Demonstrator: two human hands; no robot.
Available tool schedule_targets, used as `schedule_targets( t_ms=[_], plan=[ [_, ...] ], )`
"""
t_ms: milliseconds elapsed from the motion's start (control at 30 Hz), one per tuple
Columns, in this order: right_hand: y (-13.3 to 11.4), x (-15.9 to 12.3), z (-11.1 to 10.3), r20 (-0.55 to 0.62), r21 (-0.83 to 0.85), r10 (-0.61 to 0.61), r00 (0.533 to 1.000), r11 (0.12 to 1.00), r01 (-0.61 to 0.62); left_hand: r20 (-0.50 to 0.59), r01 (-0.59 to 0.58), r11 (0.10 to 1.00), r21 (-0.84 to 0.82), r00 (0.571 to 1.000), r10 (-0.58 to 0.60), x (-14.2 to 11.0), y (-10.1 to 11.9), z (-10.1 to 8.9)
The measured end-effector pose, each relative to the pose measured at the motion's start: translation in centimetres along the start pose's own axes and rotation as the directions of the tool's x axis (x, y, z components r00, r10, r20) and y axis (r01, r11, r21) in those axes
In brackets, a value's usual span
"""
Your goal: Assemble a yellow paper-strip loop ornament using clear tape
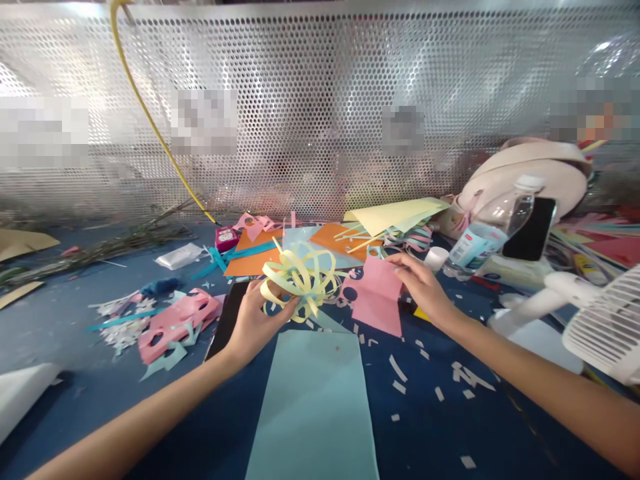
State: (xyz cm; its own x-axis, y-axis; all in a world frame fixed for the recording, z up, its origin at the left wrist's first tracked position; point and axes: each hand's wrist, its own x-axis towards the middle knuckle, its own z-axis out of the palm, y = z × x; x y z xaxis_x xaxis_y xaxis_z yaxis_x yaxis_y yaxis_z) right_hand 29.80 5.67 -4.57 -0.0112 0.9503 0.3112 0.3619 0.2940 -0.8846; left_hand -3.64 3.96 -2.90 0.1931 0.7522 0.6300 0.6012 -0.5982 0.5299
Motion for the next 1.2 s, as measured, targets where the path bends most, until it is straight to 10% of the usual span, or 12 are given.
schedule_targets(
  t_ms=[733, 1067, 1200],
  plan=[
    [-2.5, 1.8, 3.6, 0.328, -0.34, -0.236, 0.915, 0.874, 0.348, 0.087, 0.191, 0.969, -0.156, 0.98, -0.18, -0.3, 0.2, -0.7],
    [-5.0, 2.0, -1.9, 0.433, -0.645, -0.037, 0.901, 0.685, 0.338, 0.029, 0.079, 0.995, -0.066, 0.997, -0.077, 1.8, -0.4, -2.6],
    [-5.9, 2.0, -2.4, 0.436, -0.671, -0.137, 0.889, 0.609, 0.423, -0.027, -0.036, 0.999, -0.002, 0.999, 0.036, 4.0, -0.6, -4.8]
  ],
)
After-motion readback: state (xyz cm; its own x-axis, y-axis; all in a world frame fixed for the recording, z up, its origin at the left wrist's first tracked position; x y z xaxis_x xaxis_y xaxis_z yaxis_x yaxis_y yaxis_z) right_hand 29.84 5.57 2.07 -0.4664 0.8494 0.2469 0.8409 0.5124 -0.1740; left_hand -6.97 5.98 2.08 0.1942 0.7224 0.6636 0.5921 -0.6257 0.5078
